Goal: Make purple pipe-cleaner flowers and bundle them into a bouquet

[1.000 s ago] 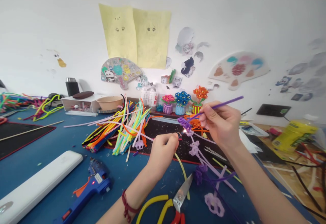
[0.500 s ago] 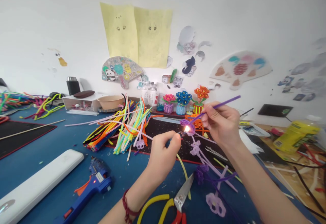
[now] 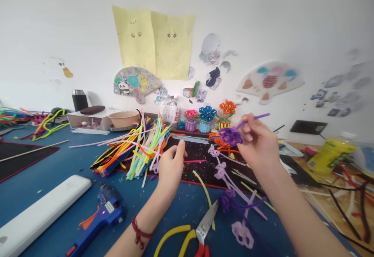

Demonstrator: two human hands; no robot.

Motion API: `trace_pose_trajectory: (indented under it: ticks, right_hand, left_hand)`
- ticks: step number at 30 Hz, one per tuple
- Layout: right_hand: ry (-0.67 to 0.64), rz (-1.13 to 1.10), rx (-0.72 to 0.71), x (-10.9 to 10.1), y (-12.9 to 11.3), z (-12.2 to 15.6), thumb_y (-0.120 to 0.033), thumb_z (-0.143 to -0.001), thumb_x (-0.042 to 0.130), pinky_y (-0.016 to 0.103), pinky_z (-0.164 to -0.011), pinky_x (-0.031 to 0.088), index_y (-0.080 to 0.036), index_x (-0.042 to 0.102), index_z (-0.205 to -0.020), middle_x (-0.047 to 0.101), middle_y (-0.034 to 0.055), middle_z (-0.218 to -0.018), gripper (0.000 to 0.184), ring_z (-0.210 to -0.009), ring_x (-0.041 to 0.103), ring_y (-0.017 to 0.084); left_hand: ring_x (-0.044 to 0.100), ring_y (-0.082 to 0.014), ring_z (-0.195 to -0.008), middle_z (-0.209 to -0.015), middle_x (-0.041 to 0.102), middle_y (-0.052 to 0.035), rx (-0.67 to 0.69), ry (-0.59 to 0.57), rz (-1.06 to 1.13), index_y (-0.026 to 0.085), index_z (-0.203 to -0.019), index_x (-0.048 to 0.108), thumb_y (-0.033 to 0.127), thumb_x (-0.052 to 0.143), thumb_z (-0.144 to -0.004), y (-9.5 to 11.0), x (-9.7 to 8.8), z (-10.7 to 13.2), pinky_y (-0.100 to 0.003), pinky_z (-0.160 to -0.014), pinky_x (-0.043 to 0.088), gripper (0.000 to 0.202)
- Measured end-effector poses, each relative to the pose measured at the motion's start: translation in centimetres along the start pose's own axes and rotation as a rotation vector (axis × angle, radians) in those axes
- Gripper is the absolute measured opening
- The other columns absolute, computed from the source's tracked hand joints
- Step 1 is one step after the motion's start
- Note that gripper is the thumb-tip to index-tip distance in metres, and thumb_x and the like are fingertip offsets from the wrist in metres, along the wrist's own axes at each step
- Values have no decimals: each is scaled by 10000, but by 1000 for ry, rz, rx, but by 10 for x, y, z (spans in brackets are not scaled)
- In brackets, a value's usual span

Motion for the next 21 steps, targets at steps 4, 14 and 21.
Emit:
trace_pose_trajectory:
  ticks: [4, 14, 21]
  right_hand:
    - [107, -173, 130, -5, 0, -4, -188, -686, 769, 120, -292, 267, -160, 619, -656, 474, -78, -483, 156, -338, 330, 7]
    - [154, -454, 312, 14, 5, 8, 40, -802, 460, 78, -277, 286, -171, 533, -688, 444, -92, -431, 251, -285, 364, 12]
    - [125, -523, 541, 28, 42, 30, -16, -896, 437, 71, -315, 363, -140, 537, -706, 462, -71, -452, 248, -308, 386, 9]
  left_hand:
    - [648, -218, -708, -737, 673, -46, 105, -237, -536, 191, -904, 604, 382, 379, -925, 3, -1, 2, -281, -604, 426, 297]
    - [549, -347, -1090, -1124, 626, -164, 352, -387, -640, 114, -1142, 591, 184, 596, -812, 3, 12, 20, -488, -906, 425, 337]
    - [558, -157, -843, -1055, 609, -34, 487, -67, 252, 280, -1301, 476, 290, 630, -837, 19, -2, 14, -284, -754, 465, 488]
Point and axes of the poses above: each hand's wrist, its own z-axis away from the middle knuckle, its own x-axis out of the palm, y = z × x, the point moved 1 cm from there along -z, towards the middle knuckle
